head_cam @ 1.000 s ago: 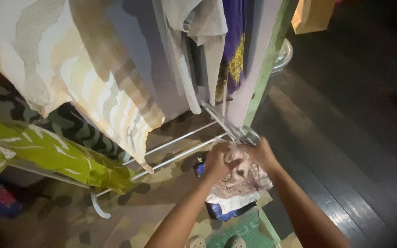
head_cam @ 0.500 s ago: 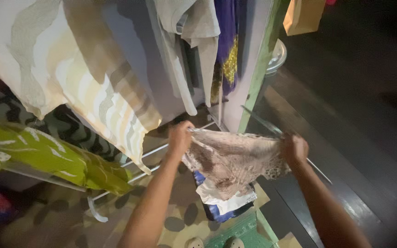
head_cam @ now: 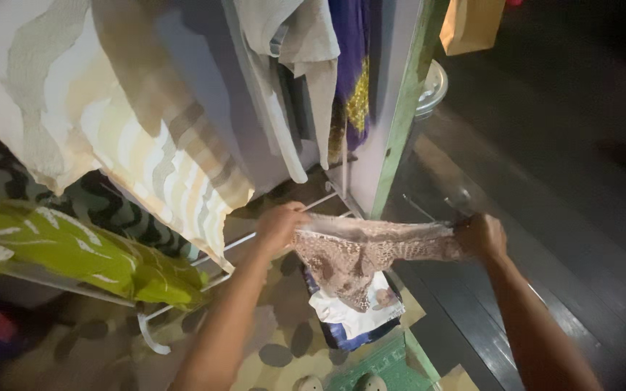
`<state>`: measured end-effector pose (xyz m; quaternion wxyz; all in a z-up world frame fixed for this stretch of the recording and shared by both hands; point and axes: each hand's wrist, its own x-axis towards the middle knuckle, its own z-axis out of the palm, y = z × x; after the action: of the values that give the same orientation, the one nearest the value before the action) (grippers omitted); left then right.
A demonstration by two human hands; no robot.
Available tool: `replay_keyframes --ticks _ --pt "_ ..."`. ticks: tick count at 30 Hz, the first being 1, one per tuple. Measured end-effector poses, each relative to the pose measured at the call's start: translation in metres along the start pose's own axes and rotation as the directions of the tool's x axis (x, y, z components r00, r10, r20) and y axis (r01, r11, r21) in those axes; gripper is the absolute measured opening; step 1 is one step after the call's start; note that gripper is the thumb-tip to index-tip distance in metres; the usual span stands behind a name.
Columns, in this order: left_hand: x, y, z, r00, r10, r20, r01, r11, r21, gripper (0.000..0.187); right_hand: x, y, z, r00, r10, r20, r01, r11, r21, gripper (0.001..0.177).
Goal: The person hangs several garments on a clothes rack using hangers. They pick up each item, place it on a hanger, and hang it on the rack one by one.
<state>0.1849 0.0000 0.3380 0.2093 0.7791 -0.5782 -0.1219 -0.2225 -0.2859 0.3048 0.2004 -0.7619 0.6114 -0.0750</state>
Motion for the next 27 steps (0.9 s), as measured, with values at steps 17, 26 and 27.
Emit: replay_keyframes --ticks 17,26,27 --pt "0.006 0.083 -0.003 0.974 0.125 0.192 -0.172 0.952 0.252 0.048 -0.151 -0.071 -0.056 0.930 -0.240 0.277 0.189 0.961 0.201 0.028" --pt "0.006 0.126 0.004 0.929 0.284 0.236 -0.345 0.894 0.286 0.038 -0.143 -0.141 0.014 0.823 -0.568 -0.005 0.509 0.734 0.450 0.036" --pt "0.004 0.126 0.002 0.950 0.240 0.202 -0.276 0.945 0.178 0.035 -0.140 -0.141 0.019 0.864 -0.499 0.060 0.427 0.792 0.436 0.034"
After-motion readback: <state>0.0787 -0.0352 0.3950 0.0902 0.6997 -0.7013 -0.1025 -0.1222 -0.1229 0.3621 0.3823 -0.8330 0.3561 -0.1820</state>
